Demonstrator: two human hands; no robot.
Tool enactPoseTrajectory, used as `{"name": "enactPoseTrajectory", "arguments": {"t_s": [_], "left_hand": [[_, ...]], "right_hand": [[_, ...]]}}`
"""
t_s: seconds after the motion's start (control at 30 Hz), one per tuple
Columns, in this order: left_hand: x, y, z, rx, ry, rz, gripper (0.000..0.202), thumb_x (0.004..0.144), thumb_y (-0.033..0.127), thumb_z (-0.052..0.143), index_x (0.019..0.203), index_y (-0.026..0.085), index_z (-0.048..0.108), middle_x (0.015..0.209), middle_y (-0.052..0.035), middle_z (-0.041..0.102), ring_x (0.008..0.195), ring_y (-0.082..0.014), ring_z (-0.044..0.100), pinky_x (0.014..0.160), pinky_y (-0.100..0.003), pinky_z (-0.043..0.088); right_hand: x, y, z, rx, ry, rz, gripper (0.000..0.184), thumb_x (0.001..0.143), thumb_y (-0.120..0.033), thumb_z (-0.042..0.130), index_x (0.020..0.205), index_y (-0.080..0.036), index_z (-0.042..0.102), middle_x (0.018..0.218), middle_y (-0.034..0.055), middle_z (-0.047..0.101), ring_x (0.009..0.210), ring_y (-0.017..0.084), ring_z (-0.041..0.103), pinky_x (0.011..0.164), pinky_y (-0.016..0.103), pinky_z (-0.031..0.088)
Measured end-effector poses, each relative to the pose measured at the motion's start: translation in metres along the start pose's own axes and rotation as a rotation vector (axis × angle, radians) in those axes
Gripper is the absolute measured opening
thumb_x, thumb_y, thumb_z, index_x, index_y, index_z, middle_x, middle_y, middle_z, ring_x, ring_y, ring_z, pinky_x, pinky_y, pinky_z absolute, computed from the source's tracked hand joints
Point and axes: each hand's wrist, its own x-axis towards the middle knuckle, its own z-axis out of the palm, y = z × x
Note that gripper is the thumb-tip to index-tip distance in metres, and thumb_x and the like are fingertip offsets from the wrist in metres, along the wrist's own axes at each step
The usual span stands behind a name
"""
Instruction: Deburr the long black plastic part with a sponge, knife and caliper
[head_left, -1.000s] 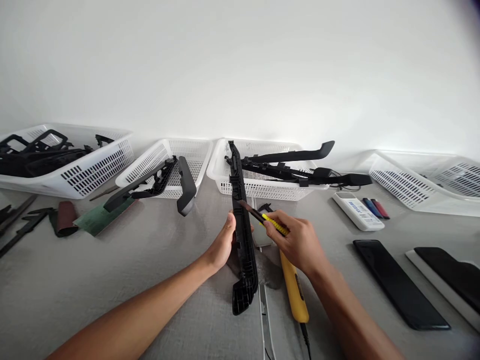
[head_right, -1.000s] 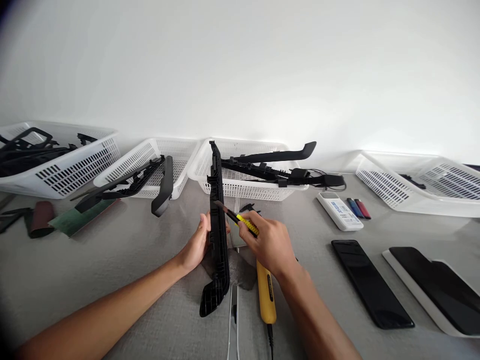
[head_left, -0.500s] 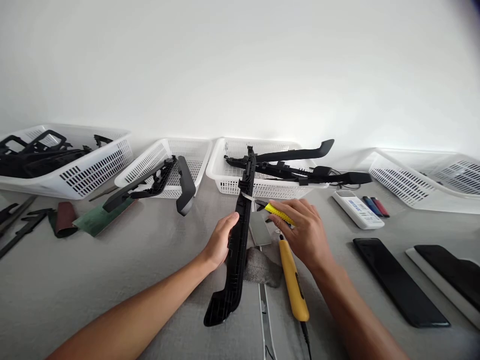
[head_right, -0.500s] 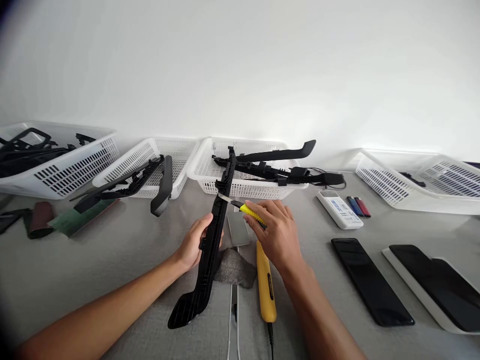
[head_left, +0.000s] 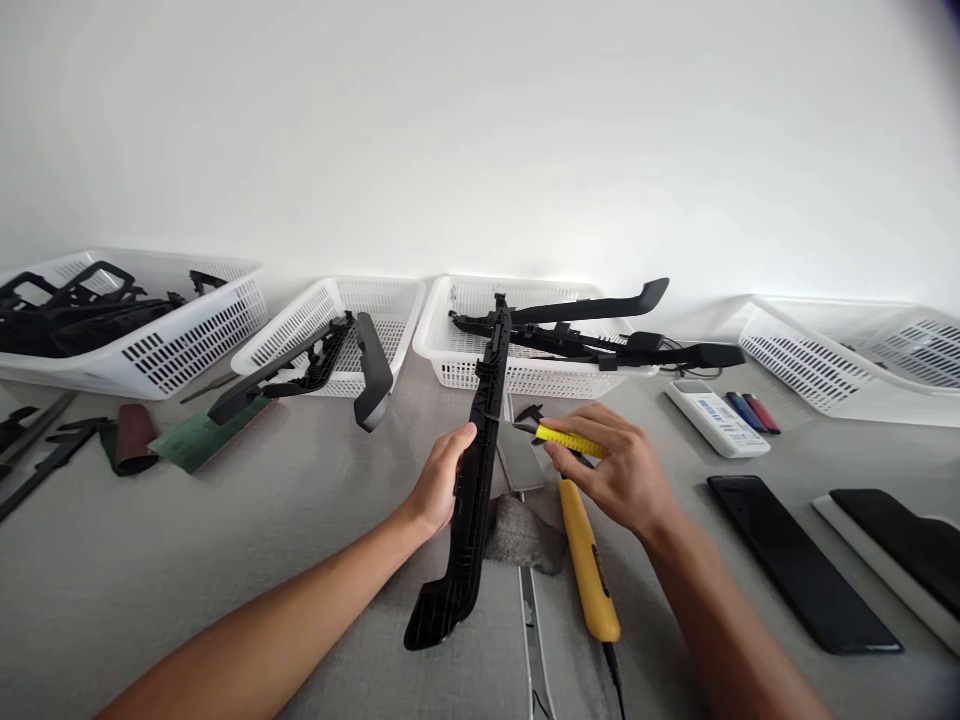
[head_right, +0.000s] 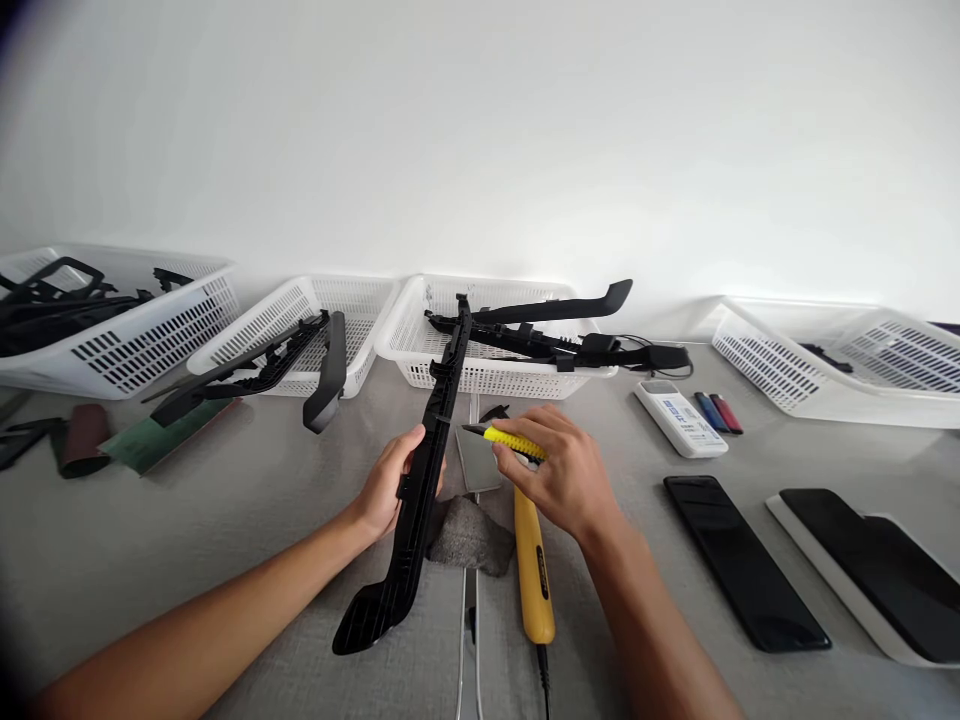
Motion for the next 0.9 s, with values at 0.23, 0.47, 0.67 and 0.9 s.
{"name": "enactPoseTrajectory", "arguments": {"t_s": [0.23,0.47,0.67,0.9], "left_hand": [[0.002,0.005,0.002,-0.020,0.006,0.013,0.058,0.081,0.073,0.069,0.065,0.018,0.057,0.056,0.0012,0.052,0.046,-0.0100,0.045,0.043,-0.024,0.035],[0.004,0.002,-0.001,-0.069,0.014,0.008,0.055,0.083,0.070,0.069,0.066,0.019,0.056,0.056,0.0010,0.053,0.044,-0.0104,0.046,0.042,-0.024,0.033],[0.003,0.003,0.000,-0.056,0.009,-0.005,0.052,0.083,0.069,0.066,0.069,0.020,0.054,0.057,0.0022,0.051,0.046,-0.0108,0.044,0.043,-0.024,0.033],[-0.007,0.012,0.005,0.146,-0.152,0.120,0.030,0.083,0.048,0.067,0.087,0.018,0.064,0.068,0.0035,0.052,0.055,-0.0098,0.040,0.051,-0.022,0.033]], "right_hand": [[0.000,0.001,-0.004,0.054,-0.087,-0.036,0.024,0.099,-0.034,0.066,0.113,-0.023,0.082,0.099,0.0084,0.078,0.090,0.025,0.071,0.081,0.040,0.056],[0.000,0.002,-0.005,0.060,-0.098,-0.068,0.023,0.098,-0.030,0.066,0.112,-0.020,0.082,0.097,0.0088,0.077,0.088,0.025,0.071,0.080,0.040,0.056],[0.000,0.000,-0.004,0.082,-0.117,-0.072,0.022,0.097,-0.030,0.067,0.110,-0.020,0.081,0.097,0.0079,0.077,0.087,0.024,0.071,0.078,0.039,0.057],[0.002,0.006,0.000,-0.027,0.133,0.000,0.022,0.099,-0.030,0.067,0.114,-0.021,0.081,0.105,0.0097,0.078,0.098,0.027,0.071,0.085,0.043,0.058]]}}
